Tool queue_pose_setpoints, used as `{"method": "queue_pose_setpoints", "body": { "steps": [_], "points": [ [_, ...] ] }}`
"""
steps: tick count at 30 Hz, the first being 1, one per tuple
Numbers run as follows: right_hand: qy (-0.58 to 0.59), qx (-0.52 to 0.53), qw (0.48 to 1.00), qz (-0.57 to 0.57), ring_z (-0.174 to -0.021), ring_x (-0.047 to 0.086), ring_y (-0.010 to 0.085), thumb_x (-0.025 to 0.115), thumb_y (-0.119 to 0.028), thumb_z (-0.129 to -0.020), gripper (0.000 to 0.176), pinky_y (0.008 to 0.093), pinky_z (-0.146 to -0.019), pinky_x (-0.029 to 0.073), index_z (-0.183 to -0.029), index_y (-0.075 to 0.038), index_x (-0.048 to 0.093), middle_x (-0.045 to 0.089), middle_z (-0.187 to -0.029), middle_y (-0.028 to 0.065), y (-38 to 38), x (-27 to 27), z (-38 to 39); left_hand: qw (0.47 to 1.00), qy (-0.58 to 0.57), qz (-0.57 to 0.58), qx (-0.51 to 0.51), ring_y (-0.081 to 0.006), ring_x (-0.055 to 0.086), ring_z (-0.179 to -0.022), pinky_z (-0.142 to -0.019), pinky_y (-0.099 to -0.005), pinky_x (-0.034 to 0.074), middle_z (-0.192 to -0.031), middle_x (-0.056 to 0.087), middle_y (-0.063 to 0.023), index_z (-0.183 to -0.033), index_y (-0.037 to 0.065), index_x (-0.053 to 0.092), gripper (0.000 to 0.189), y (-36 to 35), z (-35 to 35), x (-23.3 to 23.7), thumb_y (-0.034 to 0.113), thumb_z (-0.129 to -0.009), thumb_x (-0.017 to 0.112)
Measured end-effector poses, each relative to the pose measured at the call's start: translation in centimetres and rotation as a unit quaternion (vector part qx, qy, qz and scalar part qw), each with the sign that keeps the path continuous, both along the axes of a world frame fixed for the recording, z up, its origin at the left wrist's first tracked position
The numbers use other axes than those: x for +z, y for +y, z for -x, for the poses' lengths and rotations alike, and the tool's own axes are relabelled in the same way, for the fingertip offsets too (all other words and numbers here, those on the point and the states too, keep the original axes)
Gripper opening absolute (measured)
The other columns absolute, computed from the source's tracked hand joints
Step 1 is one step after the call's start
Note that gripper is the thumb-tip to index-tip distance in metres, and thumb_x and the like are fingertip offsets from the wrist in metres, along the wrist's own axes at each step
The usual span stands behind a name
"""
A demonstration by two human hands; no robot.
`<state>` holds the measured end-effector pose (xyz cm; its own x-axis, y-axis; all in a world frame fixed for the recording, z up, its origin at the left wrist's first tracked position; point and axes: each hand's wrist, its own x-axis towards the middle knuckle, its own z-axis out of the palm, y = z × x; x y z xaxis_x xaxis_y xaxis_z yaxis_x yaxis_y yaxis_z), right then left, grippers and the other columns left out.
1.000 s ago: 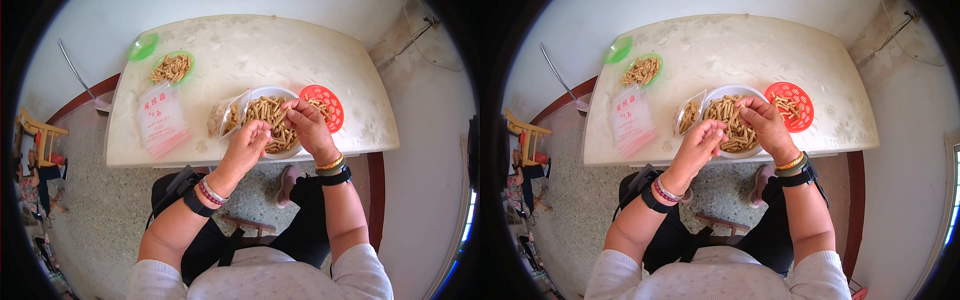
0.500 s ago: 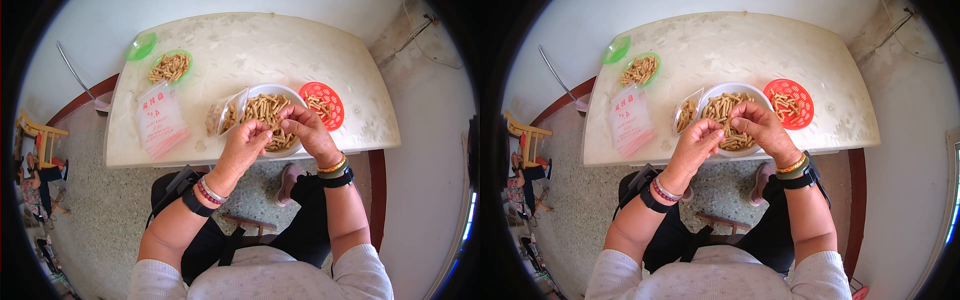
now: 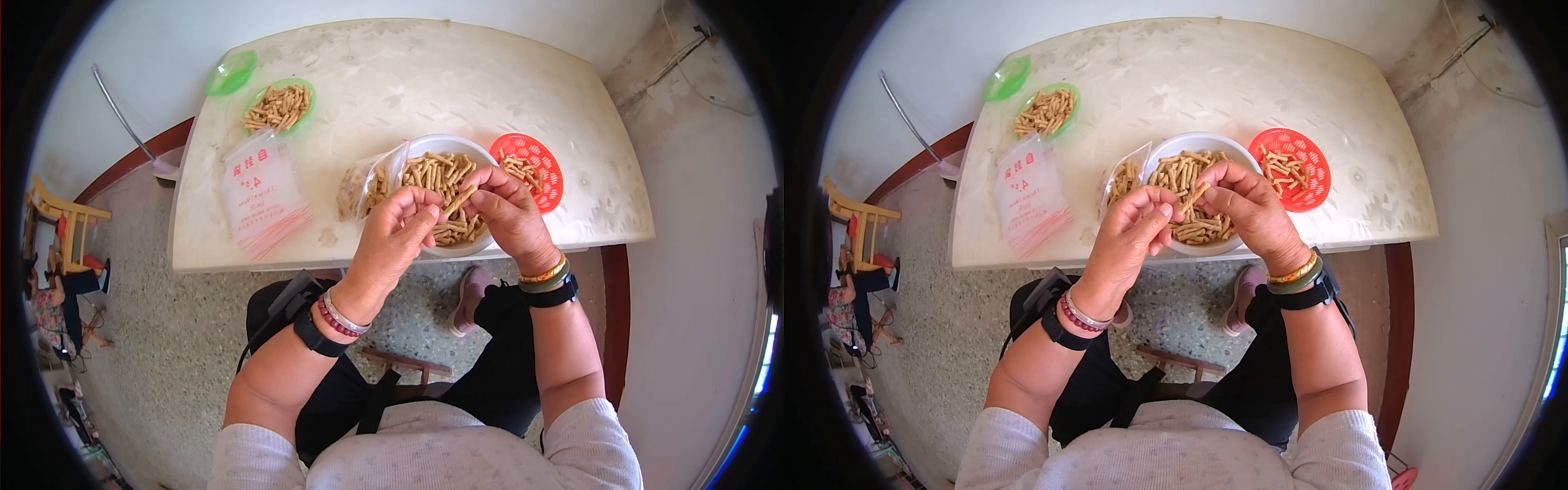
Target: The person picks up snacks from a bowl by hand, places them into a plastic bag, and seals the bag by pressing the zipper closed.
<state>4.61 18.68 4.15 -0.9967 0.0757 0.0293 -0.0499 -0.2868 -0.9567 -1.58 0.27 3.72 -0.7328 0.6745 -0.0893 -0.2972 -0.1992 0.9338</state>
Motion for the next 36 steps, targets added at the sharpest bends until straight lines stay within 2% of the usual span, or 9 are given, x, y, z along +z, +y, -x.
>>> {"method": "queue_pose_setpoints", "body": {
  "steps": [3,12,20,26,28,30,33,35,36],
  "points": [
    [0.009,-0.007,0.999,0.042,-0.082,0.051,0.007,0.055,-0.009,-0.093,0.011,0.0222,-0.075,0.043,-0.102,-0.004,0.06,0.058,-0.089,-0.0008,-0.2,0.0,0.0,1.0,-0.01,0.006,-0.005,-0.0034,0.049,-0.061,-0.051,-0.0154,0.036,-0.084,0.061,-0.0022,-0.101,0.003,0.059,0.016,-0.2,0.1,0.0,0.018,-0.095,0.055],
    [0.002,0.014,1.0,0.005,-0.079,0.049,0.0076,0.055,-0.008,-0.092,0.012,0.0224,-0.074,0.042,-0.103,-0.005,0.06,0.058,-0.09,-0.0018,0.0,-0.4,0.0,0.998,-0.004,0.009,-0.062,-0.003,0.049,-0.06,-0.05,-0.0151,0.035,-0.081,0.061,-0.0005,-0.1,0.005,0.06,0.018,0.0,0.0,-0.3,0.022,-0.095,0.057],
    [-0.017,-0.016,1.0,-0.012,-0.089,0.055,0.0079,0.06,-0.012,-0.089,0.016,0.0232,-0.08,0.044,-0.105,-0.006,0.06,0.059,-0.094,-0.002,0.1,0.2,-0.1,0.998,0.057,0.013,0.027,-0.0016,0.05,-0.062,-0.054,-0.0156,0.041,-0.077,0.058,0.0027,-0.092,0.005,0.057,0.007,0.4,-0.1,-1.3,0.008,-0.089,0.062],
    [-0.023,-0.005,0.998,-0.055,-0.085,0.053,0.0061,0.063,-0.01,-0.089,0.014,0.022,-0.078,0.044,-0.102,-0.006,0.06,0.058,-0.092,-0.0028,-0.7,-0.1,0.2,0.983,0.165,0.042,0.065,0.0,0.049,-0.064,-0.056,-0.0147,0.041,-0.079,0.056,0.0028,-0.09,0.003,0.054,0.011,0.4,0.0,-2.3,0.002,-0.085,0.064],
    [-0.005,-0.01,0.998,-0.059,-0.077,0.052,0.0063,0.062,-0.012,-0.09,0.012,0.0202,-0.072,0.043,-0.099,-0.005,0.059,0.057,-0.085,-0.0028,-0.9,-0.4,0.5,0.98,0.176,0.052,0.074,0.0005,0.049,-0.064,-0.056,-0.0146,0.041,-0.078,0.056,0.0029,-0.091,0.003,0.055,0.012,0.2,0.0,-2.0,0.002,-0.085,0.065],
    [-0.008,-0.025,0.998,-0.055,-0.077,0.052,0.0065,0.06,-0.011,-0.09,0.01,0.0205,-0.071,0.043,-0.099,-0.005,0.059,0.058,-0.084,-0.0023,-1.2,-0.2,0.7,0.977,0.188,0.062,0.082,0.0009,0.048,-0.064,-0.056,-0.0144,0.04,-0.078,0.056,0.003,-0.092,0.003,0.056,0.013,-0.2,0.0,-1.3,0.001,-0.084,0.065],
    [0.004,-0.054,0.998,-0.027,-0.076,0.052,0.0055,0.059,-0.009,-0.09,0.007,0.0201,-0.071,0.043,-0.097,-0.005,0.059,0.058,-0.083,-0.0028,-1.3,-0.3,1.5,0.944,0.286,0.092,0.134,-0.0012,0.047,-0.059,-0.051,-0.0173,0.039,-0.074,0.057,0.0012,-0.092,0.003,0.059,0.013,-1.6,0.5,0.9,0.002,-0.082,0.066],
    [0.028,-0.086,0.996,0.006,-0.076,0.051,0.0043,0.059,-0.006,-0.09,0.006,0.0184,-0.069,0.042,-0.095,-0.005,0.06,0.058,-0.082,-0.0031,-1.4,-0.1,2.0,0.884,0.387,0.1,0.244,-0.0032,0.043,-0.05,-0.044,-0.0208,0.035,-0.068,0.058,-0.0003,-0.092,0.004,0.06,0.013,-2.6,1.7,1.6,0.003,-0.081,0.067],
    [0.028,-0.087,0.996,0.006,-0.076,0.051,0.0043,0.059,-0.006,-0.09,0.006,0.0184,-0.069,0.042,-0.095,-0.005,0.06,0.058,-0.082,-0.0031,-1.7,-0.1,2.3,0.853,0.424,0.11,0.283,-0.0051,0.043,-0.051,-0.045,-0.0218,0.036,-0.07,0.057,-0.0015,-0.093,0.004,0.06,0.015,-3.3,2.6,1.7,0.003,-0.08,0.067]
  ]
}}
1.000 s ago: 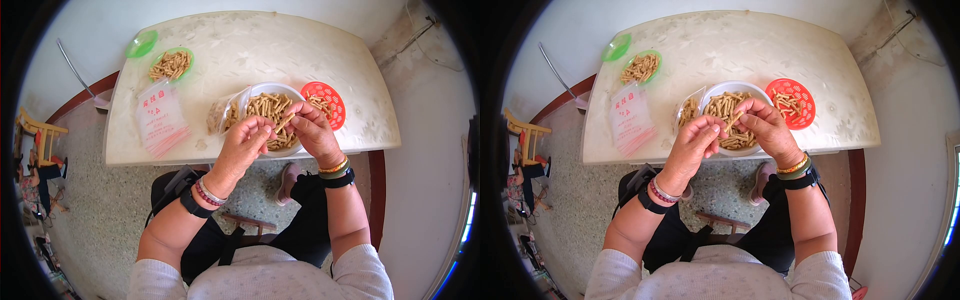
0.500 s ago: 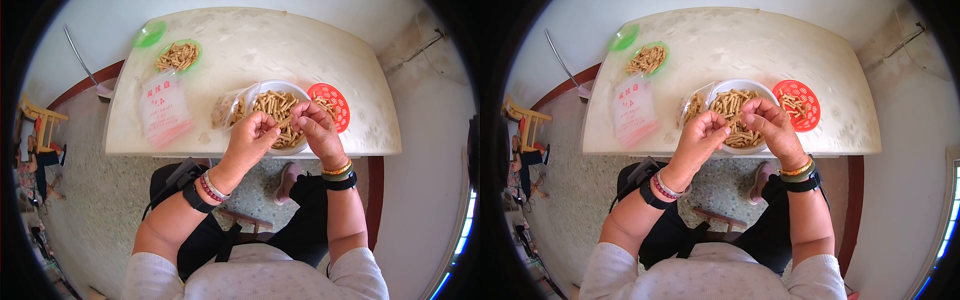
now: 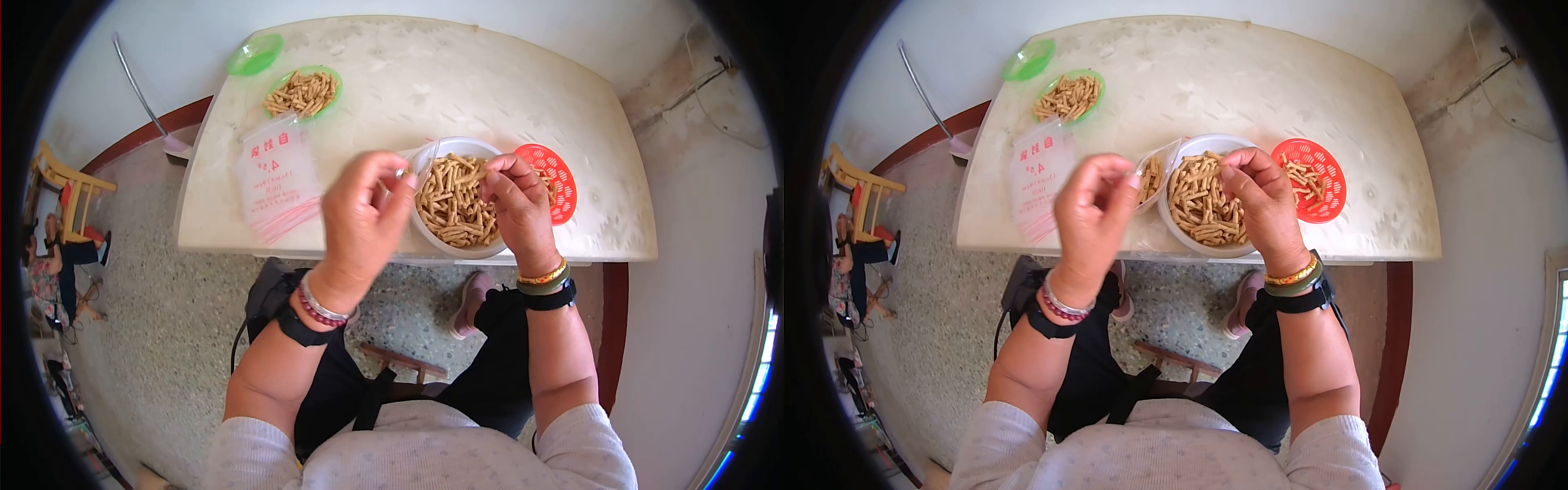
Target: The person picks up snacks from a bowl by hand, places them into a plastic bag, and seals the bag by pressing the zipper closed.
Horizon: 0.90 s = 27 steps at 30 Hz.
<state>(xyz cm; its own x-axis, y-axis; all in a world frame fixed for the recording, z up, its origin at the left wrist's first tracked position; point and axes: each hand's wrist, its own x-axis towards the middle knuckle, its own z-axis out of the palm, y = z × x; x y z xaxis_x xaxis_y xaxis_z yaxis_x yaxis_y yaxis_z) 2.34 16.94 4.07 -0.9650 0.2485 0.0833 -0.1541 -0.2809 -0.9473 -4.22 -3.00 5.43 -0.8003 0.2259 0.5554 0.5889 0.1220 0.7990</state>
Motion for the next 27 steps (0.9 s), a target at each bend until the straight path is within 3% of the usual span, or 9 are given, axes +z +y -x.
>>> {"method": "queue_pose_setpoints", "body": {
  "steps": [6,8,9,16,19,21,22,25,27],
  "points": [
    [0.016,-0.056,0.985,-0.165,-0.071,0.052,0.0056,0.065,-0.003,-0.085,0.012,0.0193,-0.066,0.044,-0.096,-0.003,0.061,0.06,-0.081,-0.0017,-3.1,-0.5,2.2,0.984,0.035,0.173,0.008,-0.0209,0.054,-0.057,-0.055,-0.0333,0.046,-0.077,0.059,-0.0074,-0.094,0.004,0.057,0.023,-1.2,2.0,-0.3,0.008,-0.076,0.072],
    [0.049,-0.051,0.944,-0.324,-0.069,0.052,0.0055,0.065,-0.001,-0.084,0.016,0.0201,-0.065,0.045,-0.1,-0.002,0.063,0.062,-0.082,-0.0012,-3.6,-1.2,3.0,0.97,0.01,0.242,-0.015,-0.0276,0.061,-0.067,-0.061,-0.0384,0.049,-0.078,0.061,-0.0102,-0.092,0.004,0.057,0.023,-1.1,2.2,-1.0,0.008,-0.075,0.07],
    [0.05,-0.048,0.941,-0.33,-0.07,0.052,0.0052,0.064,0.001,-0.083,0.021,0.0202,-0.064,0.045,-0.104,-0.003,0.062,0.063,-0.082,-0.0008,-4.1,-1.3,3.3,0.966,0.004,0.26,-0.008,-0.029,0.063,-0.074,-0.064,-0.0395,0.05,-0.08,0.061,-0.0116,-0.091,0.004,0.056,0.018,-1.1,2.5,-1.2,0.005,-0.076,0.067],
    [0.021,-0.093,0.963,-0.252,-0.081,0.059,0.0059,0.058,0.0,-0.088,0.018,0.0199,-0.072,0.048,-0.106,-0.003,0.062,0.064,-0.086,-0.0001,-2.4,-0.9,3.4,0.972,0.047,0.23,0.021,-0.0233,0.06,-0.062,-0.058,-0.0334,0.048,-0.073,0.061,-0.0107,-0.091,0.004,0.058,0.014,-1.3,3.1,-1.5,0.001,-0.078,0.064],
    [-0.051,-0.096,0.949,-0.296,-0.075,0.06,0.0072,0.06,-0.002,-0.086,0.016,0.0209,-0.07,0.048,-0.102,-0.004,0.064,0.065,-0.081,0.0015,0.5,-1.0,2.1,0.976,0.017,0.218,0.004,-0.0209,0.058,-0.059,-0.057,-0.032,0.047,-0.076,0.061,-0.0094,-0.093,0.004,0.058,0.015,-1.2,2.3,-0.8,0.001,-0.079,0.064],
    [-0.089,-0.055,0.865,-0.49,-0.071,0.063,0.0158,0.064,-0.005,-0.082,0.011,0.0264,-0.068,0.05,-0.092,-0.006,0.066,0.066,-0.078,0.0069,1.6,-1.3,1.2,0.989,0.046,0.142,0.023,-0.0178,0.056,-0.057,-0.055,-0.0291,0.046,-0.079,0.061,-0.0082,-0.096,0.004,0.059,0.016,-0.7,1.6,-0.1,0.001,-0.081,0.063],
    [-0.091,-0.057,0.865,-0.491,-0.071,0.063,0.0158,0.064,-0.005,-0.082,0.011,0.0264,-0.068,0.05,-0.092,-0.006,0.066,0.066,-0.078,0.0069,1.7,-1.4,0.8,0.989,0.045,0.141,0.021,-0.0178,0.056,-0.057,-0.055,-0.0291,0.046,-0.079,0.061,-0.0082,-0.096,0.004,0.059,0.016,-0.6,1.4,0.1,0.001,-0.081,0.063],
    [-0.065,0.044,0.796,-0.6,-0.078,0.063,0.0311,0.062,-0.01,-0.077,0.007,0.0396,-0.071,0.05,-0.081,-0.007,0.066,0.064,-0.078,0.0133,1.5,-3.1,-0.1,0.993,0.04,0.107,-0.008,-0.0163,0.055,-0.057,-0.054,-0.0271,0.045,-0.08,0.06,-0.0078,-0.098,0.003,0.06,0.018,-0.3,0.7,0.3,0.0,-0.081,0.063],
    [-0.07,0.075,0.778,-0.62,-0.079,0.063,0.0306,0.061,-0.011,-0.078,0.008,0.0396,-0.071,0.05,-0.082,-0.008,0.066,0.065,-0.08,0.0127,1.0,-4.0,-0.3,0.987,0.047,0.139,-0.063,-0.0266,0.062,-0.069,-0.061,-0.036,0.05,-0.085,0.06,-0.0116,-0.096,0.003,0.057,0.015,-0.1,0.3,0.3,0.003,-0.081,0.061]
  ]
}}
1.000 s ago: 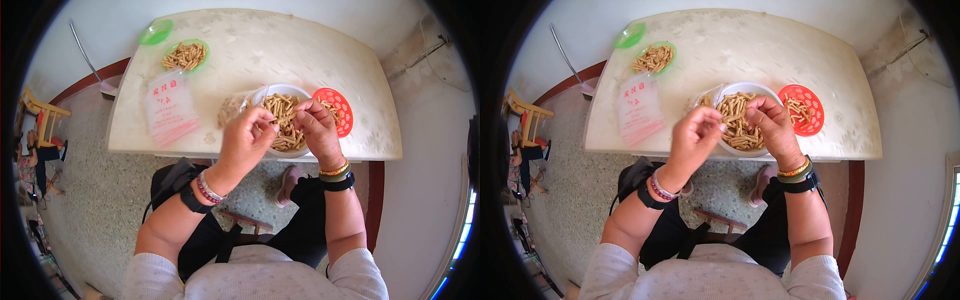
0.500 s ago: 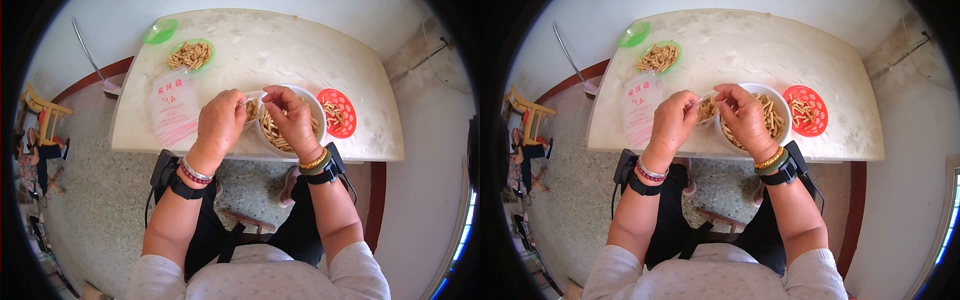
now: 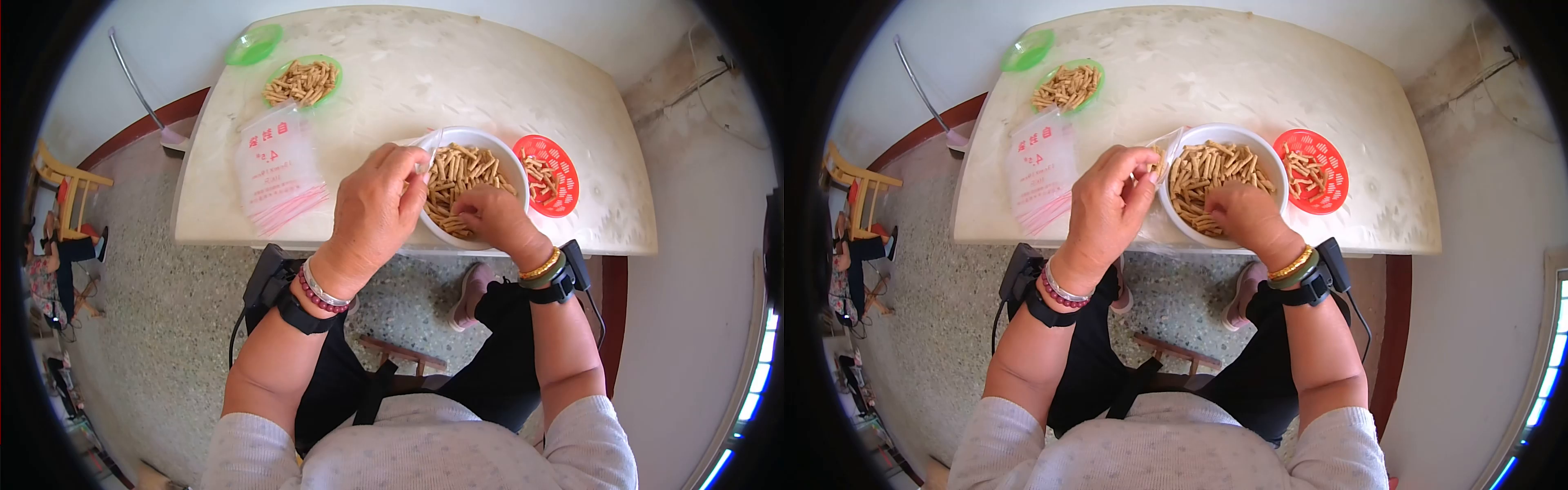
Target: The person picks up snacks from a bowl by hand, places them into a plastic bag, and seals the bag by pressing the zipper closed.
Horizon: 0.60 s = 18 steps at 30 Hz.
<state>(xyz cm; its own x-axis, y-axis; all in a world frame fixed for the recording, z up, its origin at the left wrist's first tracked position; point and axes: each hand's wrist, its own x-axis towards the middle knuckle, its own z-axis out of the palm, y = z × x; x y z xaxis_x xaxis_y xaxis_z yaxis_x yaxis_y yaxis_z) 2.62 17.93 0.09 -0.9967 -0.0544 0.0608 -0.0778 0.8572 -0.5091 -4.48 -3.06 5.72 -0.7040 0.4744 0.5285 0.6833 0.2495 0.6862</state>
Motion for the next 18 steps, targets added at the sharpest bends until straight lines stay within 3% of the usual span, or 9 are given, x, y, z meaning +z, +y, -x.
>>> {"method": "queue_pose_setpoints", "body": {
  "steps": [3,4,8,11,13,14,16,17,18],
  "points": [
    [-0.017,0.025,0.998,-0.046,-0.081,0.063,0.0297,0.059,-0.012,-0.079,0.01,0.0397,-0.072,0.05,-0.084,-0.01,0.068,0.064,-0.083,0.0113,-1.1,-0.1,-0.1,0.999,0.0,-0.001,-0.033,-0.0267,0.062,-0.069,-0.061,-0.0363,0.05,-0.084,0.06,-0.0116,-0.095,0.003,0.057,0.014,0.6,-0.5,-0.2,0.002,-0.082,0.06],
    [-0.011,0.027,0.997,-0.066,-0.082,0.063,0.0293,0.058,-0.012,-0.079,0.011,0.0398,-0.072,0.051,-0.085,-0.011,0.068,0.064,-0.084,0.0104,-1.3,-0.1,-0.1,0.999,0.013,-0.02,-0.034,-0.0185,0.059,-0.064,-0.056,-0.0276,0.047,-0.08,0.059,-0.0091,-0.097,0.003,0.059,0.018,0.8,-0.5,-0.5,-0.005,-0.08,0.061],
    [-0.01,0.054,0.994,-0.091,-0.084,0.063,0.0283,0.058,-0.013,-0.079,0.013,0.0402,-0.073,0.051,-0.086,-0.013,0.069,0.063,-0.085,0.0086,-0.7,-0.1,-0.4,0.999,0.01,-0.012,-0.04,-0.019,0.059,-0.065,-0.057,-0.0277,0.048,-0.081,0.059,-0.0094,-0.096,0.002,0.06,0.018,1.1,-0.7,-0.3,-0.005,-0.08,0.061],
    [-0.034,0.028,0.992,-0.116,-0.086,0.06,0.0288,0.063,-0.011,-0.076,0.014,0.0389,-0.074,0.049,-0.089,-0.013,0.068,0.059,-0.081,0.0092,0.0,0.1,-0.4,0.999,-0.005,-0.006,-0.045,-0.0289,0.061,-0.07,-0.062,-0.0373,0.049,-0.084,0.06,-0.0124,-0.094,0.003,0.058,0.013,1.3,-1.0,-0.2,0.002,-0.082,0.059],
    [-0.023,0.011,0.992,-0.128,-0.085,0.063,0.0271,0.06,-0.01,-0.078,0.01,0.0359,-0.073,0.05,-0.083,-0.013,0.069,0.063,-0.087,0.0095,0.5,0.6,-0.1,0.998,0.012,-0.025,-0.058,-0.0181,0.06,-0.067,-0.057,-0.0268,0.048,-0.083,0.06,-0.0102,-0.097,0.001,0.06,0.017,1.4,-1.1,-0.6,-0.006,-0.081,0.059],
    [-0.024,0.011,0.992,-0.127,-0.085,0.063,0.0271,0.06,-0.01,-0.078,0.01,0.0359,-0.073,0.05,-0.083,-0.013,0.069,0.063,-0.087,0.0095,0.7,0.8,-0.1,0.998,0.011,-0.025,-0.058,-0.0181,0.06,-0.067,-0.057,-0.0268,0.048,-0.083,0.06,-0.0102,-0.097,0.001,0.06,0.017,1.5,-1.2,-0.7,-0.006,-0.081,0.059],
    [-0.002,-0.086,0.994,0.074,-0.079,0.062,0.0221,0.06,-0.006,-0.082,0.009,0.0308,-0.071,0.049,-0.087,-0.009,0.065,0.065,-0.09,0.0064,1.0,1.6,0.1,0.996,-0.029,-0.036,-0.079,-0.015,0.06,-0.068,-0.058,-0.0255,0.048,-0.086,0.061,-0.0098,-0.098,0.001,0.06,0.017,1.7,-1.2,-0.9,-0.005,-0.083,0.058],
    [-0.002,-0.086,0.994,0.073,-0.079,0.062,0.0221,0.06,-0.006,-0.082,0.009,0.0308,-0.071,0.049,-0.087,-0.009,0.065,0.065,-0.09,0.0064,0.8,2.1,0.0,0.996,-0.029,-0.037,-0.078,-0.015,0.06,-0.068,-0.058,-0.0255,0.048,-0.086,0.061,-0.0098,-0.098,0.001,0.06,0.017,1.8,-1.3,-1.0,-0.005,-0.083,0.058],
    [-0.023,-0.107,0.948,0.299,-0.077,0.06,0.0179,0.059,-0.005,-0.085,0.008,0.0279,-0.069,0.048,-0.09,-0.008,0.063,0.066,-0.091,0.0049,0.6,2.6,-0.1,0.992,-0.079,-0.049,-0.083,-0.022,0.061,-0.07,-0.061,-0.0308,0.048,-0.085,0.061,-0.0121,-0.096,0.001,0.059,0.015,2.1,-1.6,-1.1,-0.004,-0.081,0.058]
  ]
}}
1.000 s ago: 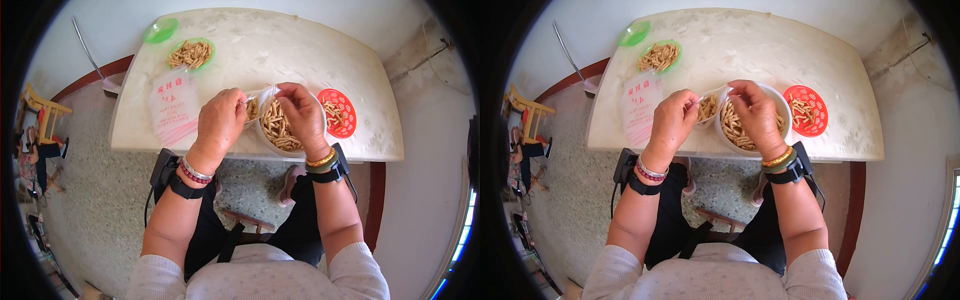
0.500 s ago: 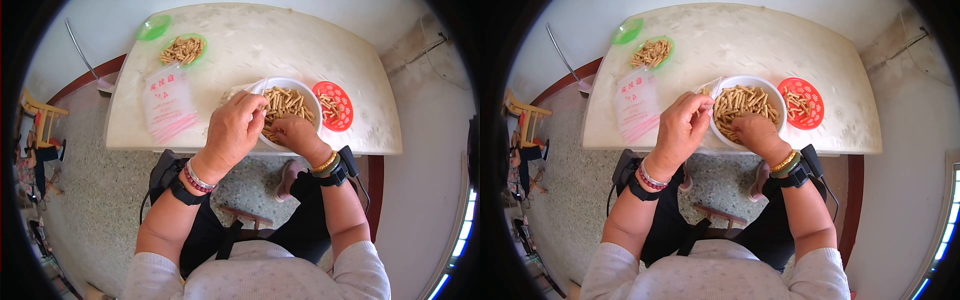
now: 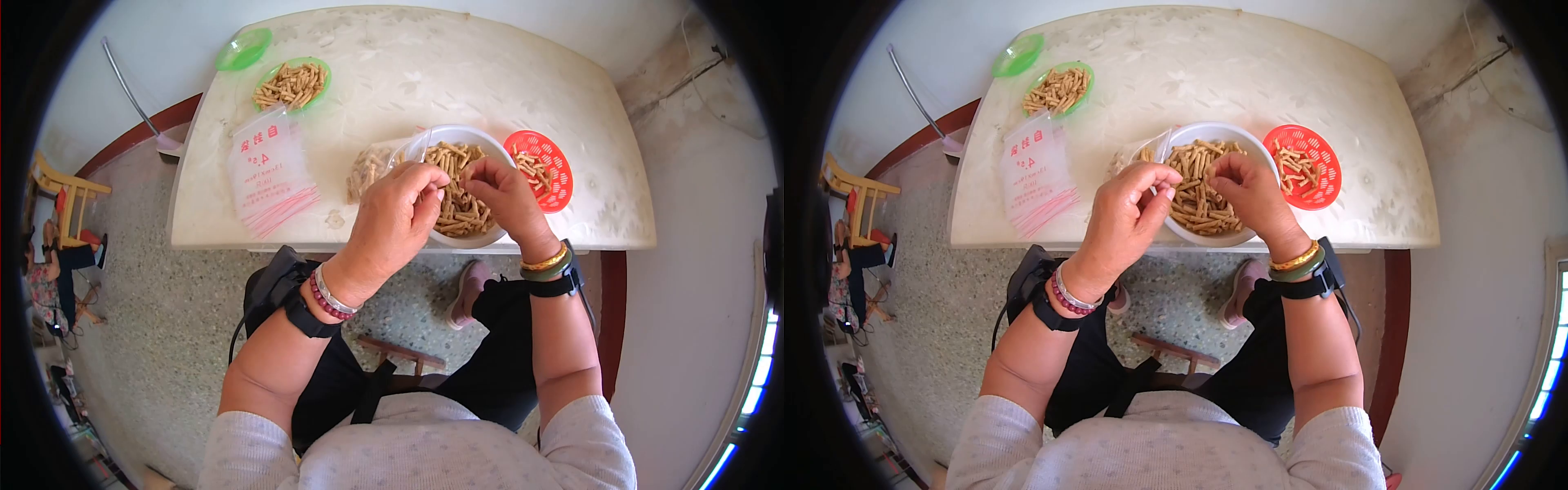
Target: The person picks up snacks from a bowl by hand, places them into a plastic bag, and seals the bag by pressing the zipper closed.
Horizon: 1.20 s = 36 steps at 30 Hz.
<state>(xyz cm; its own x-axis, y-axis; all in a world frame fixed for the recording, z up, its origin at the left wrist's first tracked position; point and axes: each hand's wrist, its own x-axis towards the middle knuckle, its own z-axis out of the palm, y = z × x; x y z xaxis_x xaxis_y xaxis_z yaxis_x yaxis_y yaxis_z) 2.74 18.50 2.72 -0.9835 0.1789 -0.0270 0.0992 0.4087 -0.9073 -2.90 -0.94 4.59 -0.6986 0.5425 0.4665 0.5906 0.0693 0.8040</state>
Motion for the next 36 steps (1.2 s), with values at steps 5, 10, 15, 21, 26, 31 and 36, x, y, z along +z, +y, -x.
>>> {"method": "queue_pose_setpoints", "body": {
  "steps": [5,10,15,21,26,31,36],
  "points": [
    [-0.005,0.014,0.9,0.436,-0.078,0.054,0.0062,0.058,-0.011,-0.092,0.008,0.0204,-0.067,0.042,-0.1,-0.009,0.058,0.066,-0.094,0.0041,-0.2,0.9,-0.5,1.0,-0.011,0.013,0.008,-0.0096,0.058,-0.071,-0.061,-0.0226,0.047,-0.085,0.062,-0.0085,-0.101,-0.001,0.059,0.016,0.9,-0.2,-1.3,-0.002,-0.085,0.058],
    [0.038,0.043,0.876,0.478,-0.081,0.055,0.0063,0.06,-0.011,-0.091,0.01,0.0214,-0.068,0.042,-0.101,-0.009,0.059,0.065,-0.097,0.0024,-0.7,1.1,-0.6,0.94,-0.327,0.007,-0.095,-0.005,0.051,-0.055,-0.049,-0.0183,0.04,-0.079,0.062,-0.0039,-0.099,0.001,0.06,0.017,1.1,-0.4,-0.9,0.016,-0.096,0.053],
    [0.026,0.074,0.886,0.457,-0.083,0.055,0.0067,0.062,-0.008,-0.09,0.012,0.0212,-0.07,0.042,-0.102,-0.008,0.06,0.063,-0.099,0.0012,-0.9,0.3,-0.8,0.879,-0.454,-0.062,-0.133,-0.0019,0.046,-0.05,-0.042,-0.0152,0.034,-0.074,0.059,-0.0004,-0.094,0.005,0.06,0.018,1.2,-0.1,-1.0,0.021,-0.097,0.053],
    [0.053,0.034,0.891,0.45,-0.088,0.055,0.0066,0.062,-0.007,-0.089,0.019,0.0211,-0.072,0.042,-0.108,-0.007,0.061,0.062,-0.098,-0.0007,-0.4,0.9,-1.3,0.907,-0.401,-0.061,-0.112,-0.0013,0.045,-0.051,-0.043,-0.0144,0.033,-0.071,0.058,0.0015,-0.09,0.005,0.059,0.013,1.2,0.2,-0.8,0.018,-0.094,0.059],
    [0.051,0.023,0.898,0.436,-0.087,0.055,0.0066,0.062,-0.007,-0.089,0.022,0.0222,-0.072,0.042,-0.111,-0.004,0.062,0.063,-0.098,-0.0007,-0.2,1.0,-1.6,0.931,-0.348,-0.05,-0.094,-0.0013,0.045,-0.052,-0.045,-0.0146,0.034,-0.072,0.058,0.002,-0.09,0.005,0.059,0.011,1.3,0.2,-1.5,0.016,-0.093,0.06],
    [0.044,0.047,0.903,0.425,-0.088,0.056,0.0069,0.062,-0.008,-0.09,0.019,0.022,-0.073,0.043,-0.107,-0.003,0.063,0.064,-0.099,0.0008,-0.7,1.1,-1.5,0.934,-0.344,-0.033,-0.087,-0.0013,0.046,-0.051,-0.045,-0.0149,0.035,-0.071,0.058,0.0019,-0.09,0.004,0.059,0.012,1.3,-0.2,-0.8,0.016,-0.094,0.058],
    [0.041,0.065,0.908,0.411,-0.088,0.058,0.0077,0.063,-0.008,-0.089,0.014,0.0225,-0.078,0.046,-0.103,-0.004,0.064,0.066,-0.1,0.0023,-1.4,0.7,-1.4,0.92,-0.374,-0.031,-0.112,-0.0012,0.046,-0.05,-0.043,-0.0148,0.034,-0.072,0.058,0.0012,-0.092,0.004,0.06,0.015,1.4,-0.3,-0.9,0.017,-0.096,0.054]
  ]
}}
